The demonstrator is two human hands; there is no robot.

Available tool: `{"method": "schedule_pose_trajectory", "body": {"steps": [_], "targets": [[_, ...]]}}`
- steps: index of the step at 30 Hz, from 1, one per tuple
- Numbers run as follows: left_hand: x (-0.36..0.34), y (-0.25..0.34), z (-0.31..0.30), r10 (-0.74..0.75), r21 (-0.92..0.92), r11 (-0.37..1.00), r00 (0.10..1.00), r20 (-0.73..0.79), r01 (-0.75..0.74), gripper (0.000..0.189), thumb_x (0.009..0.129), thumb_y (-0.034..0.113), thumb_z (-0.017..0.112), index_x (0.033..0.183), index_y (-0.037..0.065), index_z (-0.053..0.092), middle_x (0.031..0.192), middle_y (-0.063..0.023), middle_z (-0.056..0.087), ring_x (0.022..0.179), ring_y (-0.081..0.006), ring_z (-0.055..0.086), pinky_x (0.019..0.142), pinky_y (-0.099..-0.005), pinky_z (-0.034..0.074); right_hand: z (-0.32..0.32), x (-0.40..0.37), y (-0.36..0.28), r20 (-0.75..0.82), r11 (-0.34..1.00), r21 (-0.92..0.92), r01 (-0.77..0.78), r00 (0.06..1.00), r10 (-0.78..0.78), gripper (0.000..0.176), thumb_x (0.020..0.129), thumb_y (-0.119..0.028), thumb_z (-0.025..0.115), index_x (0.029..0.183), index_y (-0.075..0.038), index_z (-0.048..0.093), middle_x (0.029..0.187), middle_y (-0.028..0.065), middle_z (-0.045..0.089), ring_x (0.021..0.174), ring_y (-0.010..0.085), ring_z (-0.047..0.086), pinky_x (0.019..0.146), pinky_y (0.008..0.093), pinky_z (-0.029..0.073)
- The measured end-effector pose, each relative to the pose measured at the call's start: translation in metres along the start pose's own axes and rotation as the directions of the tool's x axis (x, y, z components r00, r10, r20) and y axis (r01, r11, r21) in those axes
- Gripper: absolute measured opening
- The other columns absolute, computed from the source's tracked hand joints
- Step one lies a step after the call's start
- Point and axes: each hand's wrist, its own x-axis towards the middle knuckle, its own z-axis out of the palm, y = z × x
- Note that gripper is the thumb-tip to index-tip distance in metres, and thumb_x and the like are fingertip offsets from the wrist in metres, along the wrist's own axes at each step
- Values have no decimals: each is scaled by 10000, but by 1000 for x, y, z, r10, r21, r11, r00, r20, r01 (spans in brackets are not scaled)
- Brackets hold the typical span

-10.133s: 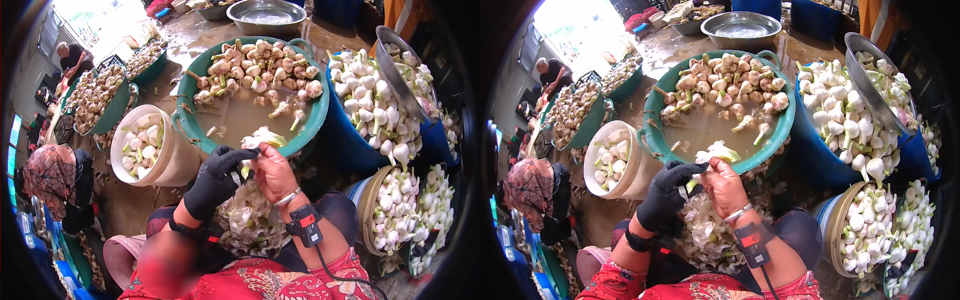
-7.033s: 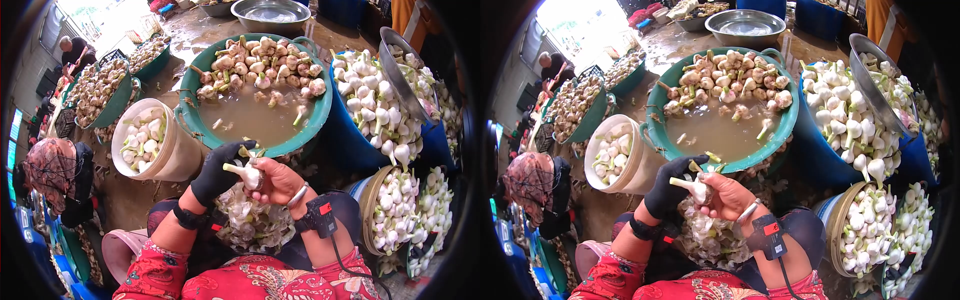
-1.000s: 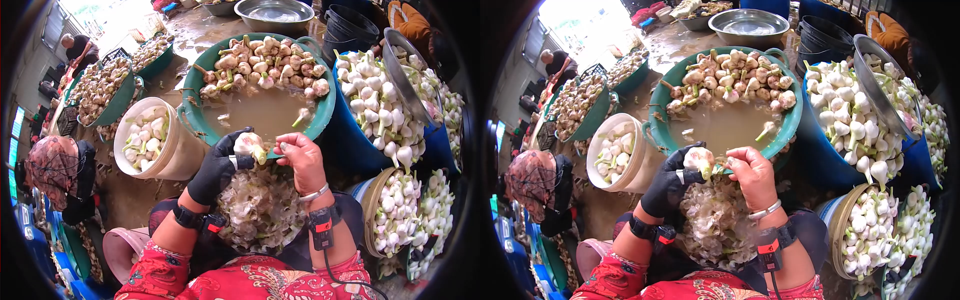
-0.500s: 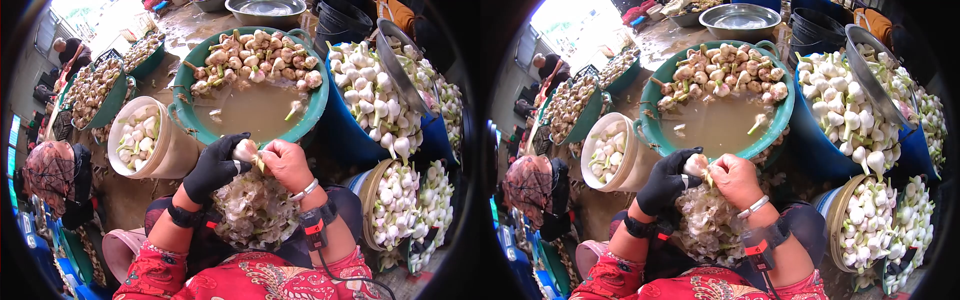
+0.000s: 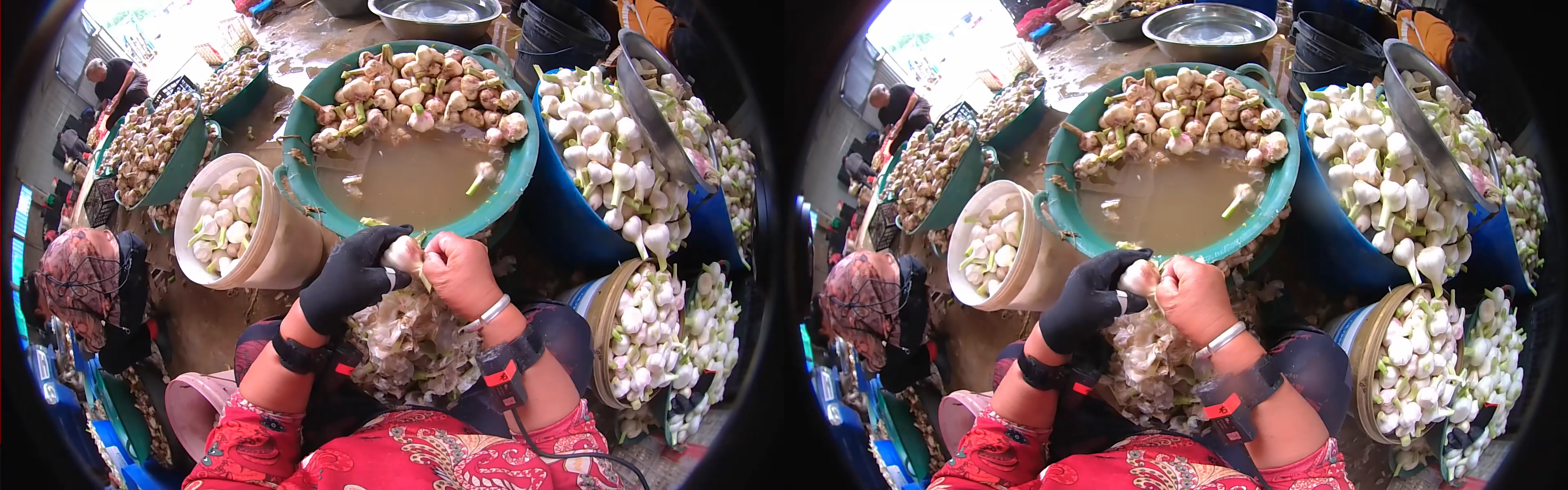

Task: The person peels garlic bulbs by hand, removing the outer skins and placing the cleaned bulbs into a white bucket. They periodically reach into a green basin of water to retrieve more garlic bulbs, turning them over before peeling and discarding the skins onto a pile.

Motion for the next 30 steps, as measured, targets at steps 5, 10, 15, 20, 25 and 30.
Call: {"method": "schedule_pose_trajectory", "body": {"steps": [5,10,15,20,25,30], "targets": [[1,-3,-4,-209,-747,543,924,321,382,565,734,130,738,1242,3,526,1047,-46,623,956,-144,583,834,-275,474,-27,7,-19,374,589,561,-582,812,447,116,883,-120,539,814,-37,582,673,63,626,553,137,599,470,268,468],[6,10,1,-297,-717,647,952,73,258,699,699,3,727,1347,93,478,1154,-90,563,943,-170,578,850,-289,466,-31,5,-13,374,415,738,-533,834,405,105,919,-116,496,924,-33,560,776,63,641,564,93,592,474,214,475],[8,21,3,220,252,949,970,-106,-187,525,717,1,716,1220,98,602,1061,-115,594,860,-203,577,821,-323,467,-25,6,-11,318,544,658,-521,847,427,106,918,-116,496,927,-30,556,761,56,631,566,98,590,475,222,477],[5,-9,-12,-250,-627,769,961,-116,124,246,857,-4,609,1103,-9,618,882,-64,625,791,-131,604,718,-283,513,-30,7,-23,415,234,837,-495,853,317,103,915,-123,521,920,-27,558,709,29,587,554,102,588,475,230,482],[1,-21,-27,-120,-348,937,946,-300,8,284,877,131,593,1130,3,612,823,-48,607,748,-122,593,685,-258,498,-48,2,-36,826,526,431,-733,555,97,128,856,-94,589,947,-6,603,800,86,646,643,156,636,600,296,540],[6,3,-13,-255,-526,845,938,-237,97,222,870,73,568,1063,-20,628,977,-63,647,743,-95,574,668,-236,470,-17,-2,-12,362,923,293,-250,922,135,175,744,-14,675,914,-26,633,773,-6,621,736,63,563,682,238,482]]}}
